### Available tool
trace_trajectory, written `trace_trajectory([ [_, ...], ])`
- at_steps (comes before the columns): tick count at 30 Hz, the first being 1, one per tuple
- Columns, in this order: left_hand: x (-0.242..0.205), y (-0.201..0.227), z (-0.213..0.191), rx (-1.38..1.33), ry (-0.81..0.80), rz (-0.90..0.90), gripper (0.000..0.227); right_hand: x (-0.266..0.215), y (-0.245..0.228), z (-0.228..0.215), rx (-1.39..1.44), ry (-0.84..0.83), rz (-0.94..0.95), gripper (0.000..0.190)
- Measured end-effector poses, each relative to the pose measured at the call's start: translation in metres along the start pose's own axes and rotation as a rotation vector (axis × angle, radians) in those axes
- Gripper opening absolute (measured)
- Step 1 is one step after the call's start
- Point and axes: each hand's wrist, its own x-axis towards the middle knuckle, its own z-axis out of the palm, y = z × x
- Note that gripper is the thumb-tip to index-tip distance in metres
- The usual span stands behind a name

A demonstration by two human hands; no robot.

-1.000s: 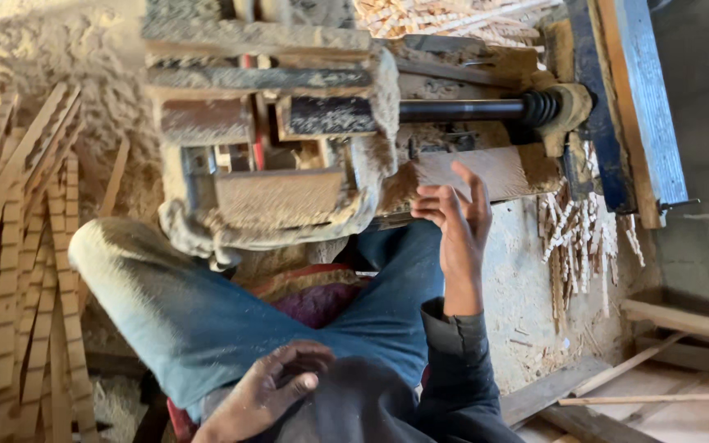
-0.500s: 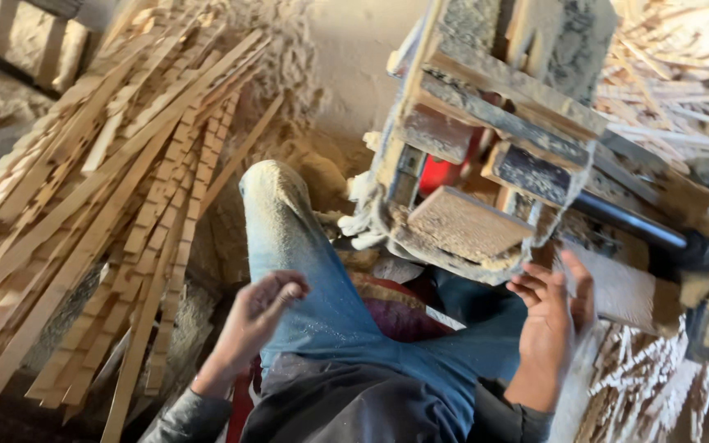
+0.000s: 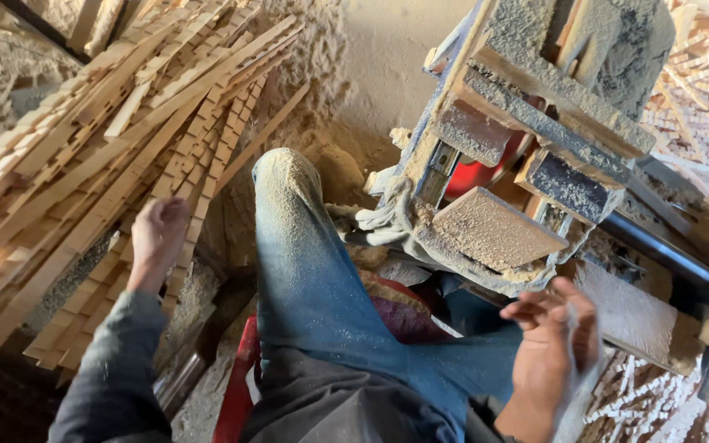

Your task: The person uses a grooving machine to create notches in thin wooden strips by hand, feeding each strip through the spinning cutter and then setting it aside.

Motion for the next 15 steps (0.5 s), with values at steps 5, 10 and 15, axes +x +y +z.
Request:
trace_trajectory([
  [5, 0.101, -0.075, 0.002, 0.403, 0.286, 0.326, 0.018, -0.044, 0.036, 0.005, 0.045, -0.207, 0.072, 0.046],
  [10, 0.169, -0.096, -0.015, 0.828, 0.469, 0.262, 0.032, -0.074, 0.058, 0.026, 0.035, -0.398, 0.262, 0.050],
  [15, 0.233, -0.107, -0.025, 0.819, 0.427, 0.160, 0.038, -0.079, 0.119, 0.009, 0.024, -0.555, 0.461, 0.044],
])
